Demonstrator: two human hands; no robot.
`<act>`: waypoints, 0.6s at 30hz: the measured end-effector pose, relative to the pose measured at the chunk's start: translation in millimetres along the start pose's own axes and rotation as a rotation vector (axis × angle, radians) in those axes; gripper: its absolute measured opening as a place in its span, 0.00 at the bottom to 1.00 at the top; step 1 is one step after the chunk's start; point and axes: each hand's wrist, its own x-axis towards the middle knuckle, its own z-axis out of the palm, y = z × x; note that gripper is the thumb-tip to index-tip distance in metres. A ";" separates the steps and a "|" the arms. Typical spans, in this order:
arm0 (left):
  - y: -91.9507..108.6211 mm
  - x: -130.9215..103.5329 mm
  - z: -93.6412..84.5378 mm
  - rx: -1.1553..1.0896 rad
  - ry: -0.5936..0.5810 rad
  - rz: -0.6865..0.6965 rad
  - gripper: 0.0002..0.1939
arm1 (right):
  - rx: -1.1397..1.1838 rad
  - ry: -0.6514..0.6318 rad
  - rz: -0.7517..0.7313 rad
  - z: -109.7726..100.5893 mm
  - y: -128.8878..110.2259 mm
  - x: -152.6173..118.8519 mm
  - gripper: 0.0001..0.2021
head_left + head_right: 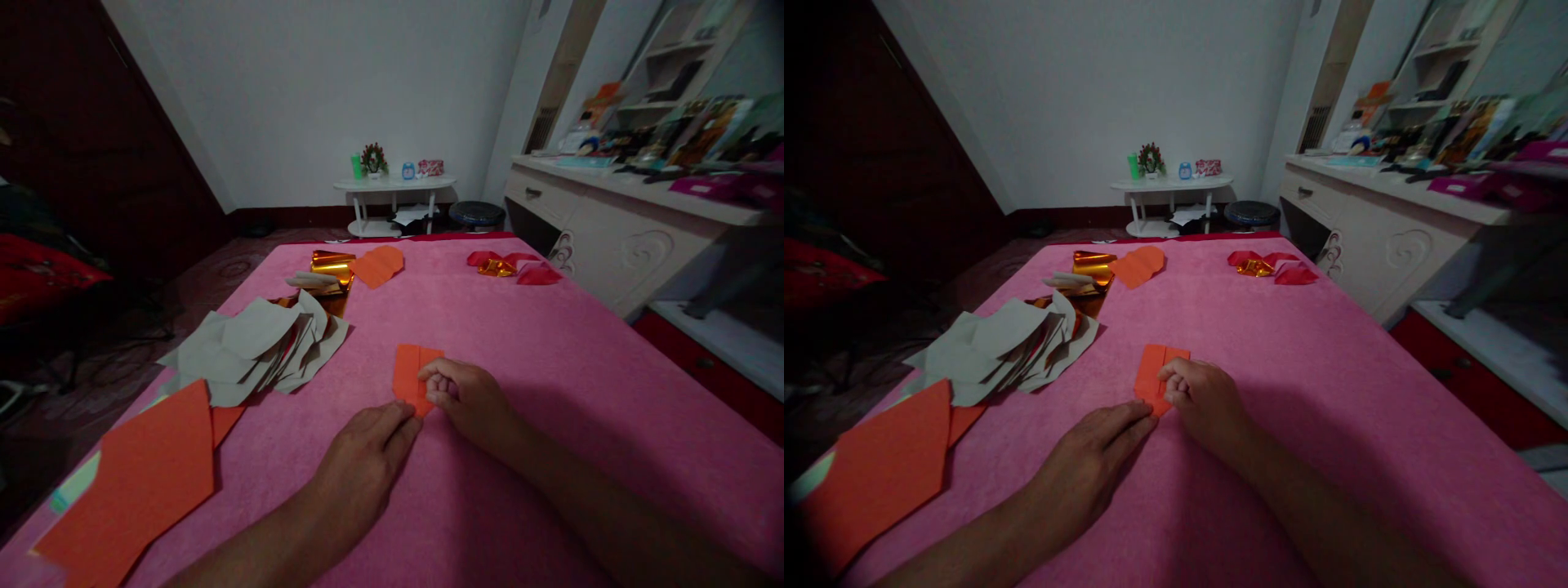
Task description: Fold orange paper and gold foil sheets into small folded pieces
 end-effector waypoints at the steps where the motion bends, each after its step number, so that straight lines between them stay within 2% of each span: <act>1: -0.1 0.0 0.0 -0.003 0.005 0.000 0.20 | 0.002 0.000 0.001 0.1 0.2 0.0 0.12; 9: -1.1 -2.8 -0.2 -0.064 0.014 -0.004 0.21 | -0.071 0.001 -0.069 -3.1 -6.5 -3.3 0.06; 16: -0.4 -2.3 -1.5 -0.158 0.018 -0.052 0.22 | 0.011 -0.133 -0.163 -14.2 -0.6 -2.1 0.11; 18: -0.5 -1.2 -1.6 -0.144 0.023 -0.048 0.22 | -0.003 -0.151 -0.144 -14.9 -0.3 -0.2 0.11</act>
